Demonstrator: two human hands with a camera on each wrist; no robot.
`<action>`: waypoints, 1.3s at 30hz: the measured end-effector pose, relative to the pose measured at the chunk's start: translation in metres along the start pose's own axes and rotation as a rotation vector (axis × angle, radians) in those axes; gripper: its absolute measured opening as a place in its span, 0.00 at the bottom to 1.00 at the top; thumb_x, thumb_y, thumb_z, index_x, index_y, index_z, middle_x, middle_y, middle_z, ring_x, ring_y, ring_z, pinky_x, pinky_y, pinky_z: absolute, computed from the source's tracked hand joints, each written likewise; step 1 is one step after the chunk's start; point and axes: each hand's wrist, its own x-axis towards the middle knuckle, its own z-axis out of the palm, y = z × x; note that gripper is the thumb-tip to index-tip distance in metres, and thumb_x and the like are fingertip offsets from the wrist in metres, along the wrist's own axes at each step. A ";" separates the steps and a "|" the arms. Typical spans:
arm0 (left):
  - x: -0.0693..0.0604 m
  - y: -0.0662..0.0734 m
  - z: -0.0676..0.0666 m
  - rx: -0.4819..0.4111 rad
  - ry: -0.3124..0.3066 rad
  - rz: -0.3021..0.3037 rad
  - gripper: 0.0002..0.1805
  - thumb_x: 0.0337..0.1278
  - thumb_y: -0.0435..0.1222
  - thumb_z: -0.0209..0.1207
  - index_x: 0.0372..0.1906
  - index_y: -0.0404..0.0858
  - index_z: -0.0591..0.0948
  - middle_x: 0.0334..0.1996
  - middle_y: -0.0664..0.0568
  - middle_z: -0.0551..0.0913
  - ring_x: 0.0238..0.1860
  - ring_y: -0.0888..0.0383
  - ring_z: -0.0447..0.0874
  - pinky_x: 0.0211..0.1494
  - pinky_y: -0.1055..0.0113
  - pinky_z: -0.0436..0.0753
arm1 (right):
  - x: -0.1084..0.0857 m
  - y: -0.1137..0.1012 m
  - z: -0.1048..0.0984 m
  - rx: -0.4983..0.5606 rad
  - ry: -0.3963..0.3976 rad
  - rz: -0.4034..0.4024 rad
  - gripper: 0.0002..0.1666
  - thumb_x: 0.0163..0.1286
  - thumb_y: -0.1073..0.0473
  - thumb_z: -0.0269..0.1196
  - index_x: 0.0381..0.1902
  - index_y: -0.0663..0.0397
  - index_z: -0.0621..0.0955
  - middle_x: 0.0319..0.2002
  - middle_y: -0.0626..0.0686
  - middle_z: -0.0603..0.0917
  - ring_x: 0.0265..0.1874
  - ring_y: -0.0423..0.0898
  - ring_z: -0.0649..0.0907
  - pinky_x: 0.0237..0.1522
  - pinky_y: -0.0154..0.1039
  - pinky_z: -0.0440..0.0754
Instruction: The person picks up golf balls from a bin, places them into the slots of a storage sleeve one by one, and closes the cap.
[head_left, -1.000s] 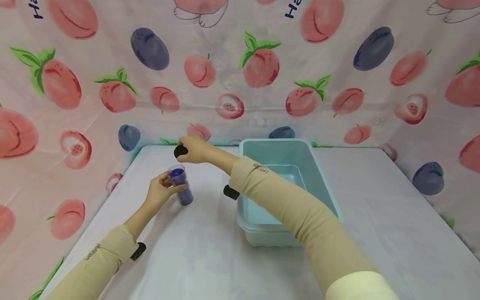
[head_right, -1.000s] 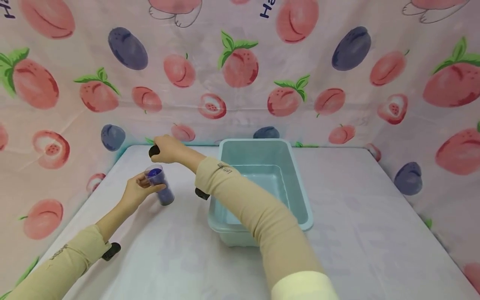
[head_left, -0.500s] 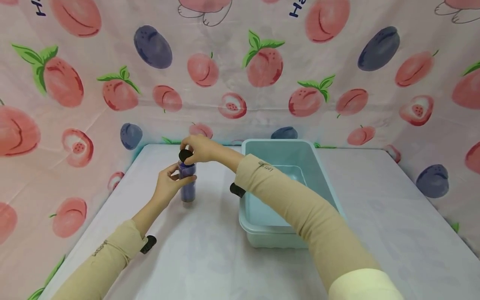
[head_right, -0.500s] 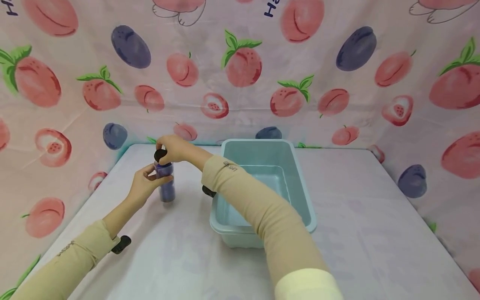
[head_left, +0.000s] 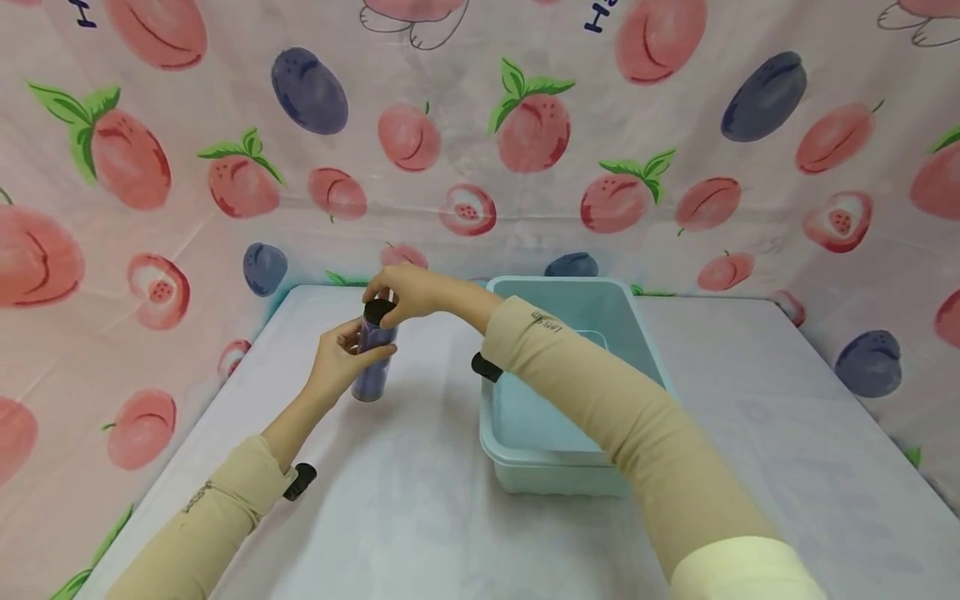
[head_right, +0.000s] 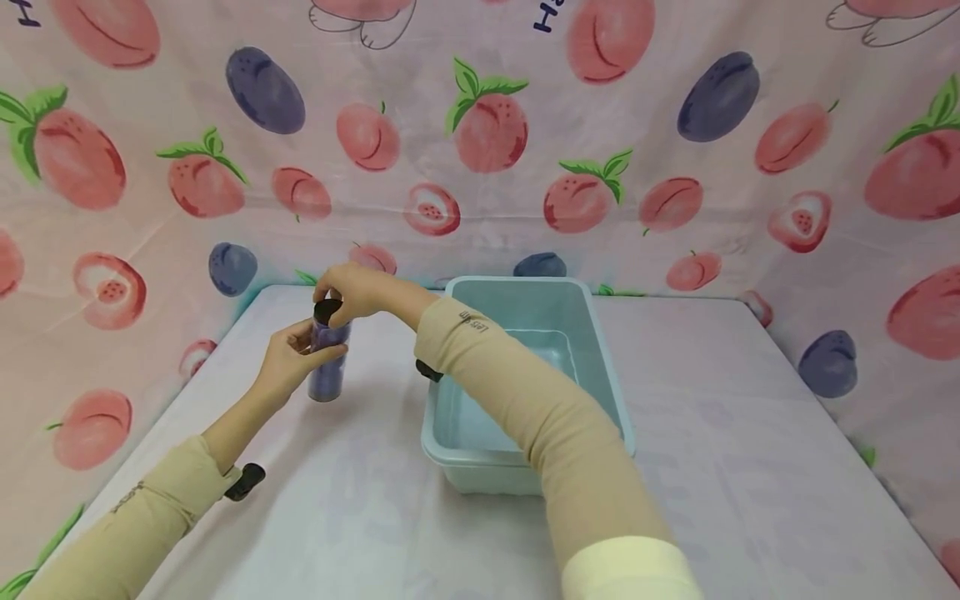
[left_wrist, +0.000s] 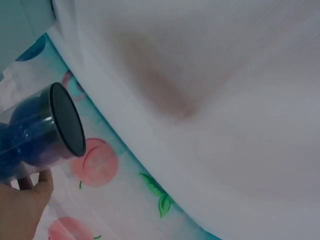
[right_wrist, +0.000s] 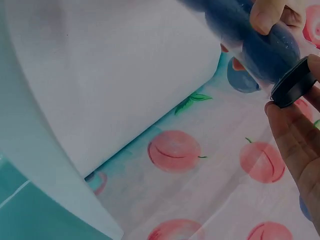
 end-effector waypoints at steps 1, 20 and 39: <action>0.000 0.000 -0.001 0.000 -0.004 -0.004 0.29 0.52 0.37 0.66 0.61 0.37 0.75 0.54 0.43 0.79 0.46 0.64 0.77 0.58 0.53 0.75 | 0.000 0.000 -0.001 -0.001 0.001 -0.012 0.25 0.61 0.64 0.65 0.57 0.63 0.76 0.52 0.59 0.81 0.47 0.50 0.81 0.49 0.33 0.80; 0.003 0.008 0.008 -0.102 -0.061 0.037 0.29 0.49 0.33 0.68 0.59 0.33 0.75 0.44 0.63 0.81 0.42 0.65 0.81 0.52 0.64 0.76 | -0.015 0.002 -0.013 -0.099 -0.054 -0.119 0.25 0.60 0.64 0.66 0.57 0.62 0.77 0.52 0.56 0.82 0.32 0.44 0.76 0.38 0.31 0.77; 0.003 0.005 0.009 -0.033 -0.040 -0.010 0.30 0.48 0.33 0.69 0.59 0.35 0.73 0.55 0.43 0.77 0.50 0.49 0.81 0.60 0.51 0.75 | -0.010 0.000 -0.001 -0.186 -0.154 -0.064 0.29 0.65 0.61 0.62 0.65 0.57 0.71 0.62 0.53 0.75 0.59 0.46 0.75 0.60 0.34 0.74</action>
